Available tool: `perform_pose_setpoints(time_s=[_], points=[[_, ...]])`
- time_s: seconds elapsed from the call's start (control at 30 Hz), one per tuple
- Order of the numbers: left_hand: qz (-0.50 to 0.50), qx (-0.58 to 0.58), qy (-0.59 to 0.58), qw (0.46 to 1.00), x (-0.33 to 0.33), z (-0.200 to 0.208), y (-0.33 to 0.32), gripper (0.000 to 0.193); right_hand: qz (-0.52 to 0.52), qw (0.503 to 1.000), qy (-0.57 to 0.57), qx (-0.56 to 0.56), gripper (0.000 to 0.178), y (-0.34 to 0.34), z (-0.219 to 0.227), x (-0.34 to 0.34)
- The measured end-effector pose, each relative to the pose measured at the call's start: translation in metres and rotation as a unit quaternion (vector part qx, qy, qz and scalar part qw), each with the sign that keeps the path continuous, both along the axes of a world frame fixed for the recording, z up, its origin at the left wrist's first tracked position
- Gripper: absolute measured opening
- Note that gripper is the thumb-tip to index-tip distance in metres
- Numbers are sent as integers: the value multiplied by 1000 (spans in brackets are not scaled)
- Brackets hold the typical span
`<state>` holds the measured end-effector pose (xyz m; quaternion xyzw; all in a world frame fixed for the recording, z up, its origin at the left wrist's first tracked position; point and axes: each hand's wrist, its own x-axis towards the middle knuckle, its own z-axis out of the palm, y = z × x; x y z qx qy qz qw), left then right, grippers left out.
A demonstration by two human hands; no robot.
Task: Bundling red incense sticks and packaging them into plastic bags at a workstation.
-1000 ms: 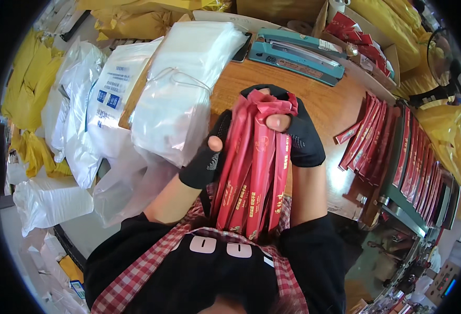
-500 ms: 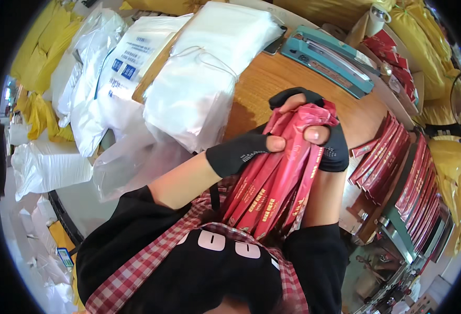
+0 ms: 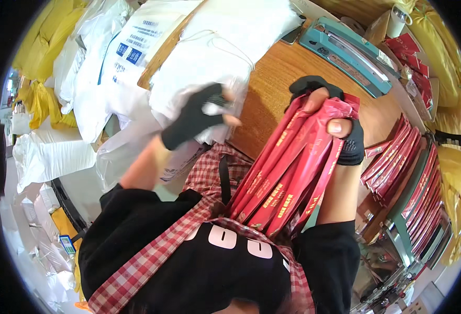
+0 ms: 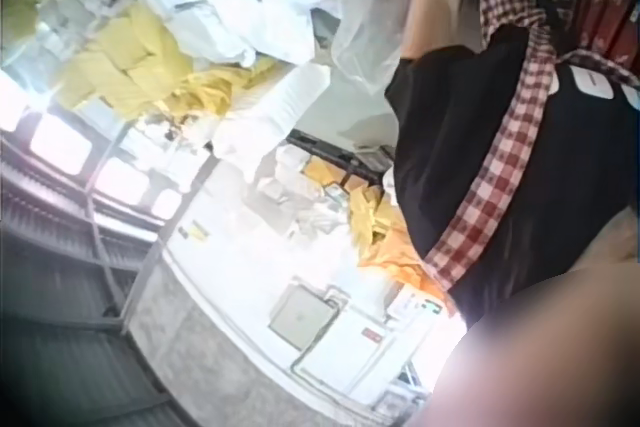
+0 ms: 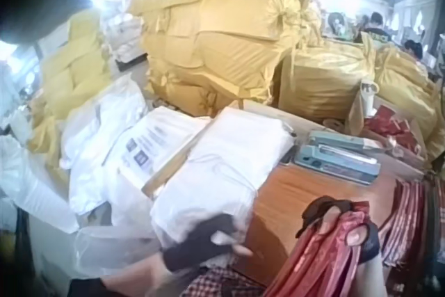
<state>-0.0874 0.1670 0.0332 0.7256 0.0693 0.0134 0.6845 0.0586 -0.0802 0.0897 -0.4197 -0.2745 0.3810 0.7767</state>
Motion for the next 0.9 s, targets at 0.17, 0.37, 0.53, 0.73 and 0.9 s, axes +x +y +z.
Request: perform_pose_setpoints(time_s=[0.17, 0.37, 0.53, 0.73, 0.9], points=[[-81, 423, -58, 901, -18, -33, 103, 24, 1, 998, 66, 3, 41, 6, -22, 8], [-59, 249, 57, 965, -2, -5, 109, 16, -9, 998, 61, -33, 43, 14, -22, 10], [81, -166, 10, 983, 37, 13, 68, 25, 84, 989, 50, -114, 44, 52, -28, 11], [72, -9, -84, 994, 54, 7, 21, 16, 11, 975, 140, -173, 43, 87, -25, -5], [162, 105, -140, 971, 17, -1, 15, 28, 7, 971, 194, -139, 41, 71, -36, 6]])
